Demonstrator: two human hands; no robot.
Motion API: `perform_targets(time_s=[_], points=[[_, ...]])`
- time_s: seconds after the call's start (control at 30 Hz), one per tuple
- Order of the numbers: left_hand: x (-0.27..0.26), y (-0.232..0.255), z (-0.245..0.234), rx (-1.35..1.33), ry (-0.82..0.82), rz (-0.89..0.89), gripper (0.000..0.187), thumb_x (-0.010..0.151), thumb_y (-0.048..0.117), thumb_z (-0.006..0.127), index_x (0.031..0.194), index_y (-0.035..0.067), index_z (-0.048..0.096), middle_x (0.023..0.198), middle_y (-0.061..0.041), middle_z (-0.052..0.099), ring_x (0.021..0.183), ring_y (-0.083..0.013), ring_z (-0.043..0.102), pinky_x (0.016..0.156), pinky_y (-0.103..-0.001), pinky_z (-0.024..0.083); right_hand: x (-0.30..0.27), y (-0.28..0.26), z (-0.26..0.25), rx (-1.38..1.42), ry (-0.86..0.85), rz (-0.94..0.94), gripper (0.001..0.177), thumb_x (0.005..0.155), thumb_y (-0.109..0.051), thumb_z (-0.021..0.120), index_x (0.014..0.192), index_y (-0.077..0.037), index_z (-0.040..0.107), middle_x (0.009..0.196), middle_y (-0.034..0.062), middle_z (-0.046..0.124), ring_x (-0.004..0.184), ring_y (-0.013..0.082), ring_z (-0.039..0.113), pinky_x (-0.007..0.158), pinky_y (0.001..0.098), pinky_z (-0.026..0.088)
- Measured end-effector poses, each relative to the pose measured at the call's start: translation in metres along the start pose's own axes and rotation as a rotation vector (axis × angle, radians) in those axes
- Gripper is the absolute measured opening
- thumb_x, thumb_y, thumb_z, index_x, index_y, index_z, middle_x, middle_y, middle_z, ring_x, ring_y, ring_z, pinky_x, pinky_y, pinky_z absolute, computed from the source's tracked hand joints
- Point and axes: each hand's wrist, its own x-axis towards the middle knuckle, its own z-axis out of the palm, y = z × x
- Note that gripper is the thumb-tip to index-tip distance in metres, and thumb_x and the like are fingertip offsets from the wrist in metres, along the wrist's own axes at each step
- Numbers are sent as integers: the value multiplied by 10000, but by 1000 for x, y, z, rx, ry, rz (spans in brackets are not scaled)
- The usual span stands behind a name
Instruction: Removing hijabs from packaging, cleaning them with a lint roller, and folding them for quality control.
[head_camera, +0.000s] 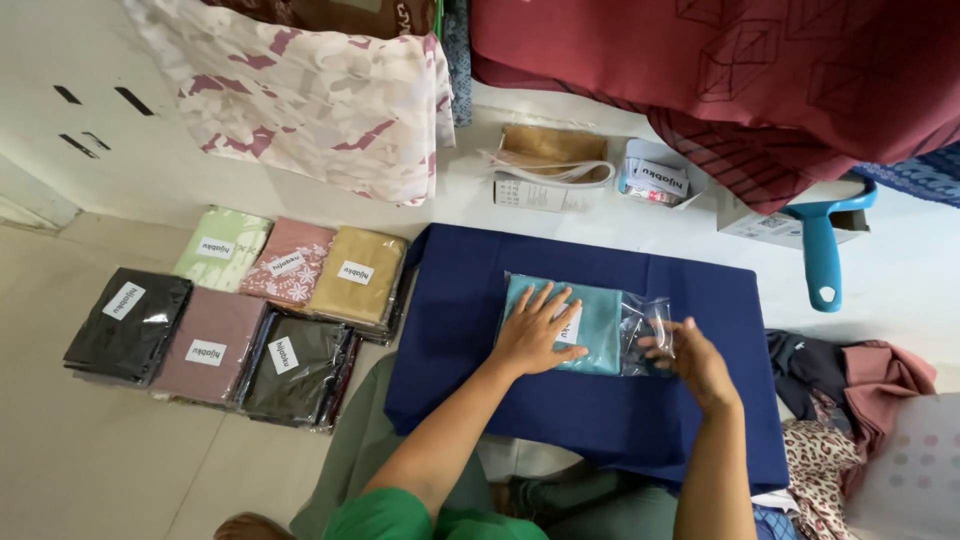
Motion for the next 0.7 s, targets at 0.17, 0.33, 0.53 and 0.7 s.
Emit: perform_targets(time_s=[0.17, 0.33, 0.53, 0.7], points=[[0, -1, 4, 1, -6, -1, 856, 934, 752, 403, 1570, 179, 423, 1608, -135, 429, 1518, -395, 347, 1256, -598, 194, -21, -4, 29, -153, 148, -54, 562, 877, -71, 770, 1401, 22, 586, 948, 301, 730, 796, 351, 728, 707, 418, 606], [3, -4, 5, 5, -15, 8, 864, 934, 763, 387, 1571, 179, 419, 1611, -136, 425, 1520, -398, 345, 1254, -596, 199, -8, 30, 13, -128, 239, 1, 454, 914, -13, 750, 1326, 96, 594, 874, 306, 729, 655, 298, 723, 566, 358, 621], [14, -7, 13, -61, -53, -23, 869, 878, 773, 488, 1537, 206, 460, 1603, -119, 430, 1518, -404, 344, 1234, -621, 219, -24, 41, 5, -51, 366, -99, 389, 930, -6, 731, 1287, 78, 603, 879, 253, 706, 653, 262, 698, 602, 353, 628], [54, -7, 11, -75, -121, -134, 735, 865, 786, 499, 1208, 178, 728, 1267, -98, 696, 1246, -346, 636, 1031, -536, 483, -24, 57, 5, -257, 445, -136, 302, 921, -109, 786, 1205, -33, 717, 919, 201, 761, 677, 260, 736, 598, 376, 634]])
